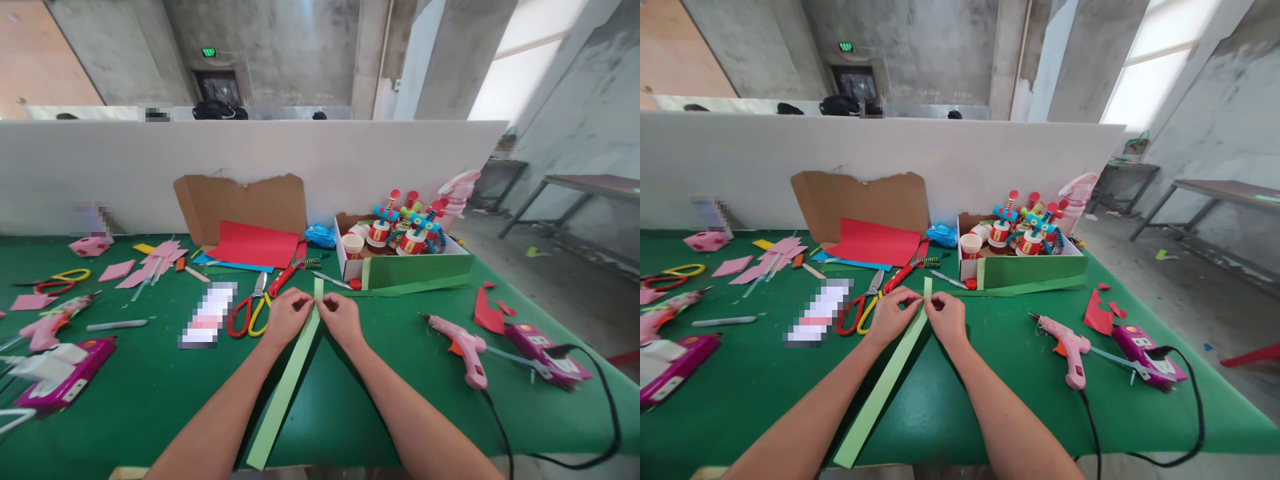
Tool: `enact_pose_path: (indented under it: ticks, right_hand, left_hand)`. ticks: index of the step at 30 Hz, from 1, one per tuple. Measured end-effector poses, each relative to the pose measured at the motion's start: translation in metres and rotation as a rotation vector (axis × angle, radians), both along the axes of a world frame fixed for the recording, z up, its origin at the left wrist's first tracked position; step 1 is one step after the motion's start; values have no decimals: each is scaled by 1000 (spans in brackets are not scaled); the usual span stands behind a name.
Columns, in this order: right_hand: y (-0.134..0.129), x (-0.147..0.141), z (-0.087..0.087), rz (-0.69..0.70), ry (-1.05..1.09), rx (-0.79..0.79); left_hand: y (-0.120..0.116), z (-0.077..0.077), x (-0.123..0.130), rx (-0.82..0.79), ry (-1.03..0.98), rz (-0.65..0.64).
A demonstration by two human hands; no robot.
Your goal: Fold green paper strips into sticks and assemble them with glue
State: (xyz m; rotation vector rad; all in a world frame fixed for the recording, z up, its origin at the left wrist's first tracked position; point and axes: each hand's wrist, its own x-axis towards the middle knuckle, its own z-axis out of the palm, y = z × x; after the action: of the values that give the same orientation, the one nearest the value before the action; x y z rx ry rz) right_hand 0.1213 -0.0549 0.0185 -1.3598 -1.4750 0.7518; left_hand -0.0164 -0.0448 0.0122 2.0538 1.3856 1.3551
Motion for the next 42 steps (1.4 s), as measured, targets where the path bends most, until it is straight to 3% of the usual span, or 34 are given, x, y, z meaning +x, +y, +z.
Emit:
enact_pose_path:
  ticks: [6,22,42]
  right_hand:
    - [-2,-1,-1,11,-65,55]
    - [0,-1,0,-27,8,-18]
    - [-2,-3,-6,1,-103,111]
  left_hand:
    - [-3,3,2,-4,50,16]
    - [-1,2,1,-78,-55,49]
    - [0,-2,5,-125,-130,92]
